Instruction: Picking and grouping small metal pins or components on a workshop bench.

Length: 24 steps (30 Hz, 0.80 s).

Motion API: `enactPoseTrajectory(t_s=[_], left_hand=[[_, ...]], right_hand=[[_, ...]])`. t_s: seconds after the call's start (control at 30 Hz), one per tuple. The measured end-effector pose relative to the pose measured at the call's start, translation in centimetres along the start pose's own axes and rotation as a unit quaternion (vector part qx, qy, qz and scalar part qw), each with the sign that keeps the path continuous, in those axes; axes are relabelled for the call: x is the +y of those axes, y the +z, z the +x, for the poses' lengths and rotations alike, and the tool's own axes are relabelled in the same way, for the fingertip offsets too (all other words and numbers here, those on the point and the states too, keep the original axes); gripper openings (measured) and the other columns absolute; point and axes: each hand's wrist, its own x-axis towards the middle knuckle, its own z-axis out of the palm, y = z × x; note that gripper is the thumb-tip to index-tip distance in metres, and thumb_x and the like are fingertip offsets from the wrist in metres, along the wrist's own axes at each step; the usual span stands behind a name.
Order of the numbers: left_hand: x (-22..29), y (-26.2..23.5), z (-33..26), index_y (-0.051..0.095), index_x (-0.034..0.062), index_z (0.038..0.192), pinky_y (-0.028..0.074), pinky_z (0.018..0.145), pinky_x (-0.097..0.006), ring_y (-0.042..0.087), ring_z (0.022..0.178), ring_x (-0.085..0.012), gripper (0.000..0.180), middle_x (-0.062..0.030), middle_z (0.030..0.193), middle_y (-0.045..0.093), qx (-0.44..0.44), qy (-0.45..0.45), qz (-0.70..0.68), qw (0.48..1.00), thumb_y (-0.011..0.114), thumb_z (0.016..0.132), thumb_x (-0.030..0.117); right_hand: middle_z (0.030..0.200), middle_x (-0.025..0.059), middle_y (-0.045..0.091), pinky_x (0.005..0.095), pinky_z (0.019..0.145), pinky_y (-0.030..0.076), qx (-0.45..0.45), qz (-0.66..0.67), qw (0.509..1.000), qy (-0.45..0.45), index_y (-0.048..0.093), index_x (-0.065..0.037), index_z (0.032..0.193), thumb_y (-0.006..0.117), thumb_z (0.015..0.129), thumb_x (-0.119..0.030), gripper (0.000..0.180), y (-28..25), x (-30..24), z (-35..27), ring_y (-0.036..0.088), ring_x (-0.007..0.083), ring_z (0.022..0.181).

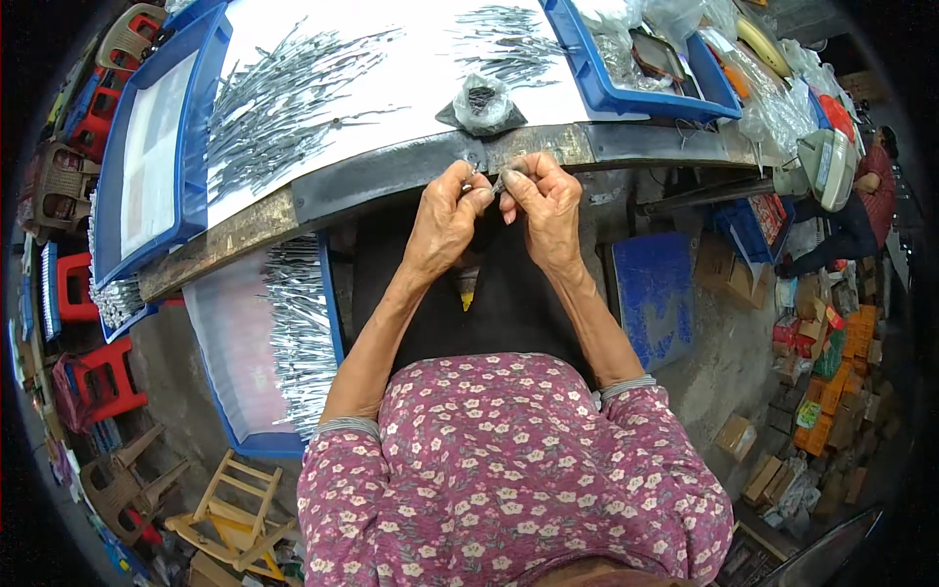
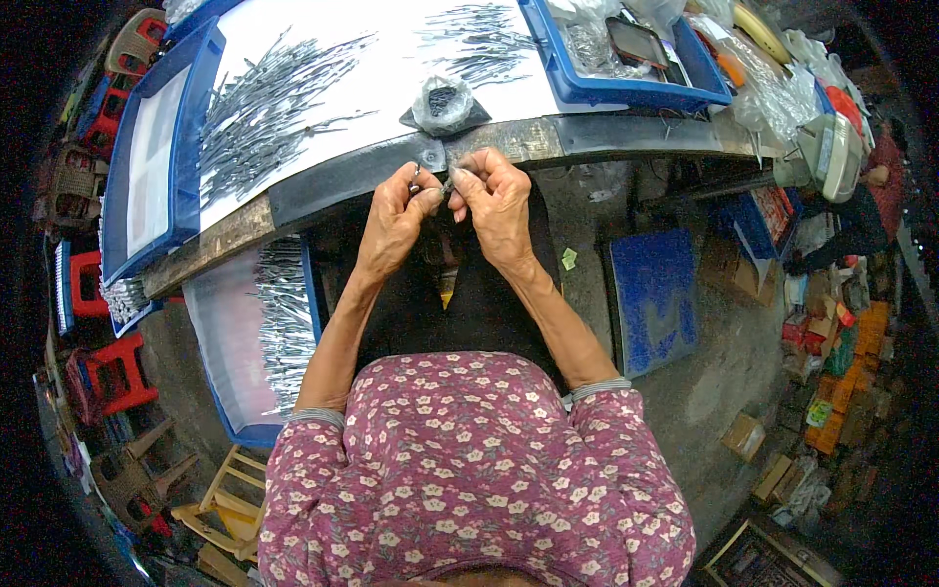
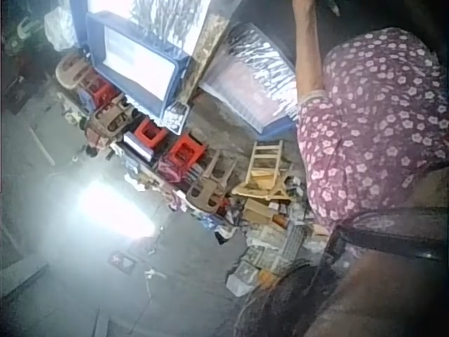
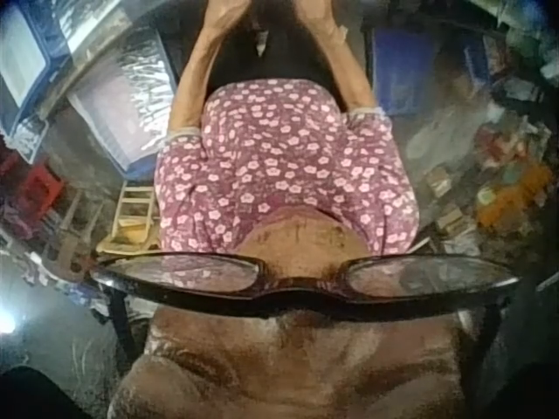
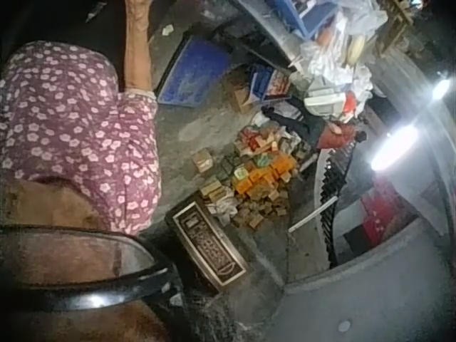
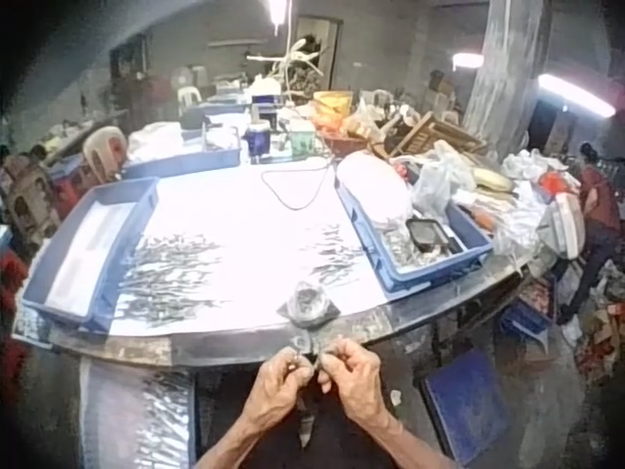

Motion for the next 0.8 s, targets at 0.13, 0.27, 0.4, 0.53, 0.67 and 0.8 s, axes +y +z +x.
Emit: enactPoseTrajectory(t_s=[0.13,0.27,0.4,0.53,0.67,0.8], left_hand=[[-0.2,0.1,0.0,0.045,-0.0007,0.072,0.035,0.051,-0.023,0.040,0.058,-0.0069,0.008,-0.0007,0.063,0.046,-0.006,-0.014,-0.047,0.999,0.048,0.079,0.003],[0.0,0.0,0.0,0.045,-0.0007,0.073,0.036,0.052,-0.024,0.041,0.058,-0.0077,0.008,-0.0009,0.063,0.046,0.005,-0.001,0.043,0.999,0.048,0.079,0.002],[-0.1,0.1,-0.1,0.045,-0.0002,0.074,0.037,0.054,-0.024,0.042,0.060,-0.0079,0.009,-0.0011,0.065,0.047,0.011,0.007,0.025,1.000,0.049,0.081,0.004],[0.3,-0.1,-0.3,0.049,0.0027,0.081,0.037,0.060,-0.019,0.042,0.065,-0.0052,0.008,0.0020,0.071,0.046,-0.023,-0.013,-0.041,0.999,0.053,0.083,0.010],[0.1,-0.4,-0.8,0.051,0.0025,0.084,0.037,0.062,-0.018,0.044,0.067,-0.0047,0.010,0.0019,0.072,0.048,-0.011,-0.037,-0.058,0.998,0.056,0.083,0.011],[0.1,-0.5,-1.0,0.052,0.0026,0.086,0.038,0.062,-0.018,0.046,0.068,-0.0047,0.011,0.0016,0.074,0.050,-0.001,-0.026,-0.065,0.998,0.058,0.081,0.011]], right_hand=[[0.067,0.0030,0.052,0.0181,0.047,0.041,0.012,0.015,1.000,-0.004,0.053,0.003,0.084,0.053,0.083,-0.005,0.008,0.1,0.1,-0.2,0.050,0.0065,0.054],[0.067,0.0032,0.053,0.0184,0.047,0.042,0.003,0.021,1.000,-0.011,0.053,0.002,0.083,0.054,0.083,-0.005,0.007,0.1,0.3,-0.3,0.050,0.0068,0.055],[0.067,0.0035,0.053,0.0184,0.048,0.042,0.014,0.057,0.998,-0.008,0.053,0.002,0.083,0.054,0.083,-0.006,0.008,0.2,0.6,-0.2,0.050,0.0072,0.054],[0.066,0.0034,0.053,0.0181,0.048,0.041,-0.011,0.052,0.999,0.010,0.053,0.002,0.084,0.055,0.083,-0.006,0.009,-0.2,-0.2,0.0,0.050,0.0071,0.054],[0.065,0.0031,0.053,0.0178,0.048,0.040,-0.041,0.052,0.998,0.014,0.053,0.002,0.085,0.055,0.083,-0.006,0.009,-0.5,-0.4,0.2,0.050,0.0069,0.054],[0.064,0.0027,0.053,0.0175,0.047,0.039,-0.045,0.067,0.996,0.045,0.053,0.002,0.085,0.056,0.083,-0.008,0.010,-0.4,-0.5,0.2,0.048,0.0066,0.052]])
